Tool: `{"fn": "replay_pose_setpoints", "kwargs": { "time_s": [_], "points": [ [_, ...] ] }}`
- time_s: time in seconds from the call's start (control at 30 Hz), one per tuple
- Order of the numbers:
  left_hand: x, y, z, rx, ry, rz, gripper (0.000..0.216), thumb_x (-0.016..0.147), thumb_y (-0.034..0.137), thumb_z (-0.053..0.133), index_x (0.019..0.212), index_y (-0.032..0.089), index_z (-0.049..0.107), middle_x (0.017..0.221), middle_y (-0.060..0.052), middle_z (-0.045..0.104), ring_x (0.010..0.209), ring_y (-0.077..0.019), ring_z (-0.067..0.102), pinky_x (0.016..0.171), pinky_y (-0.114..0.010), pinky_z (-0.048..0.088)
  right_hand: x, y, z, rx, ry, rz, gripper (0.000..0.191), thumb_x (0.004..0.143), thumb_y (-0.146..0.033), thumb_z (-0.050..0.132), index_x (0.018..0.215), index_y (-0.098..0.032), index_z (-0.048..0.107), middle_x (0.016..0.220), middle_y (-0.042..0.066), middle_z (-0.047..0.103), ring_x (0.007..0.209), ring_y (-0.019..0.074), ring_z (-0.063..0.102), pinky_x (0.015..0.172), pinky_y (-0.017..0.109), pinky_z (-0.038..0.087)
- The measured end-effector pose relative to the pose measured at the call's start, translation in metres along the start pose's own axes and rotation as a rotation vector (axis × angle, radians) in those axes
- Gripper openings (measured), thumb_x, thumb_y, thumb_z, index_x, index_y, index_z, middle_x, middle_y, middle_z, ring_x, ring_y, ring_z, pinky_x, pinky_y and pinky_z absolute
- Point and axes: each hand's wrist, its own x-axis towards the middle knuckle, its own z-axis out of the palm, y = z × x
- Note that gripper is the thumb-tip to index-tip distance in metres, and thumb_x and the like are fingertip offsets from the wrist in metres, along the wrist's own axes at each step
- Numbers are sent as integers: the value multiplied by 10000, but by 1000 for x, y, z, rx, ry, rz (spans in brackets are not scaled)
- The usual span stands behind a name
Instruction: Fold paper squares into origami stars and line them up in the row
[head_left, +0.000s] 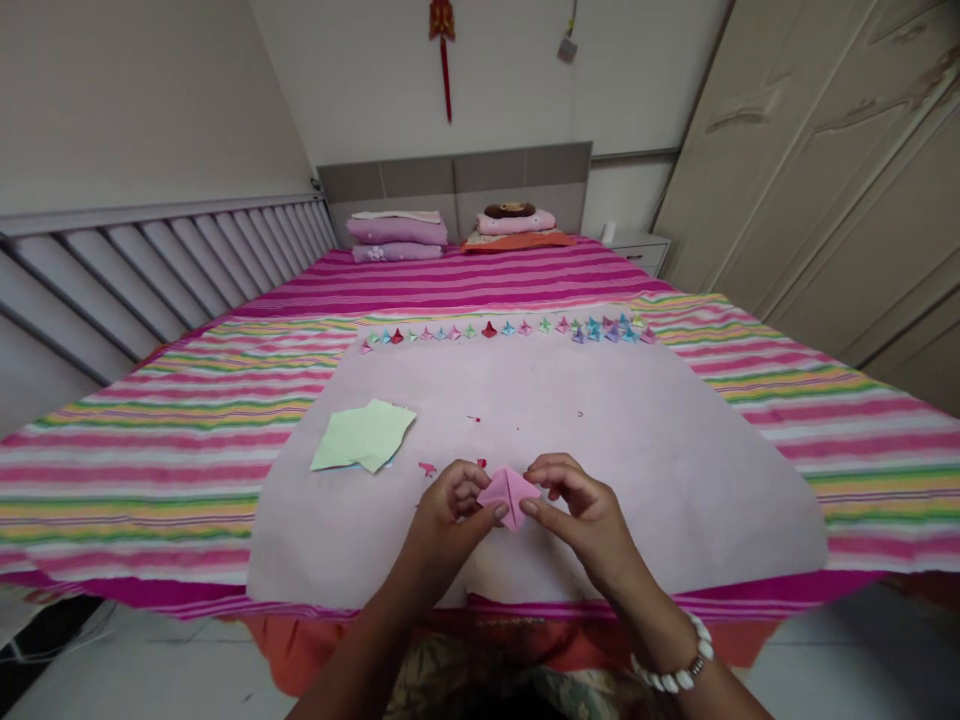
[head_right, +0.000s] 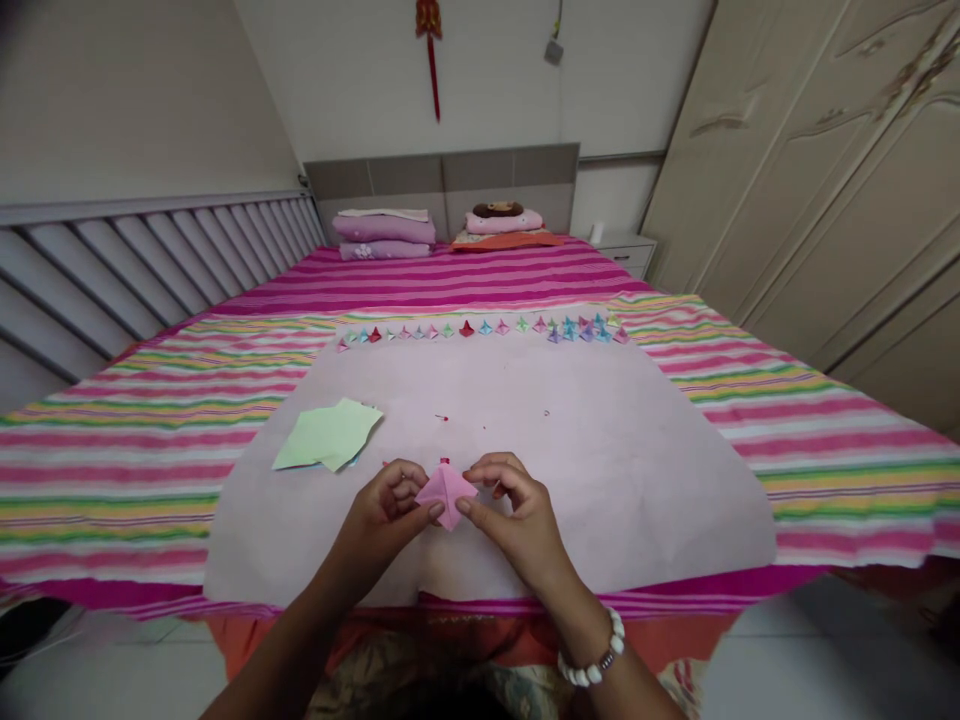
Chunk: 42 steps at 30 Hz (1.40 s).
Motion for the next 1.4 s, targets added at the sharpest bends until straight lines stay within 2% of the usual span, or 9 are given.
{"fn": "replay_pose_setpoints", "kwargs": {
  "time_s": [0.17, 0.37, 0.47, 0.7, 0.87, 1.07, 1.2, 1.4],
  "points": [
    [-1, 1, 2, -82, -31, -28, 216, 737, 232, 711, 811, 177, 515, 705, 23, 637, 675, -114, 620, 658, -236, 473, -1, -2, 1, 41, -33, -1, 158, 718, -244, 743, 872, -239, 711, 874, 35, 606, 748, 173, 523, 685, 303, 417],
    [0, 3, 2, -156, -44, -86, 228, 704, 254, 739, 788, 170, 544, 691, 27, 654, 639, -106, 626, 634, -229, 482, -2, -6, 1, 105, -91, 157, 155, 678, -279, 771, 802, -214, 706, 668, -13, 577, 622, 143, 485, 605, 276, 397],
    [0, 4, 1, -142, -45, -102, 224, 694, 273, 742, 776, 165, 563, 669, 25, 651, 601, -104, 612, 599, -227, 474, -2, -8, 2, 182, -108, 227, 143, 673, -302, 773, 743, -202, 698, 632, -17, 587, 585, 131, 478, 565, 261, 382],
    [-3, 7, 2, -79, -117, -84, 191, 752, 297, 682, 867, 153, 632, 725, -14, 677, 643, -124, 620, 607, -238, 483, -3, -8, 7, 221, -36, 314, 170, 653, -323, 783, 700, -181, 703, 518, -35, 554, 469, 98, 455, 469, 230, 349],
    [-4, 6, 1, -74, -95, -108, 193, 769, 285, 664, 914, 158, 668, 677, -15, 695, 598, -131, 642, 584, -243, 493, -5, -2, 7, 236, -54, 296, 158, 691, -317, 759, 774, -184, 743, 522, -16, 589, 447, 102, 478, 450, 233, 363],
    [-4, 10, 2, -62, -28, -138, 151, 721, 247, 682, 841, 159, 709, 563, 0, 665, 547, -147, 642, 542, -249, 485, -7, 0, 6, 271, -103, 285, 147, 697, -307, 759, 801, -204, 765, 552, -2, 626, 457, 107, 489, 461, 240, 380],
    [-5, 8, 0, -107, -62, -108, 131, 763, 217, 638, 851, 178, 727, 607, -5, 683, 575, -134, 632, 577, -247, 477, -9, -1, 4, 331, -163, 273, 106, 712, -285, 747, 794, -219, 760, 660, 13, 666, 502, 116, 521, 497, 252, 404],
    [-7, 0, -4, -185, -105, -111, 191, 797, 177, 572, 886, 173, 741, 642, -21, 695, 632, -140, 628, 649, -266, 471, -10, 3, 0, 332, -215, 231, 73, 754, -249, 690, 801, -220, 737, 693, 6, 633, 555, 131, 549, 538, 262, 409]
  ]
}}
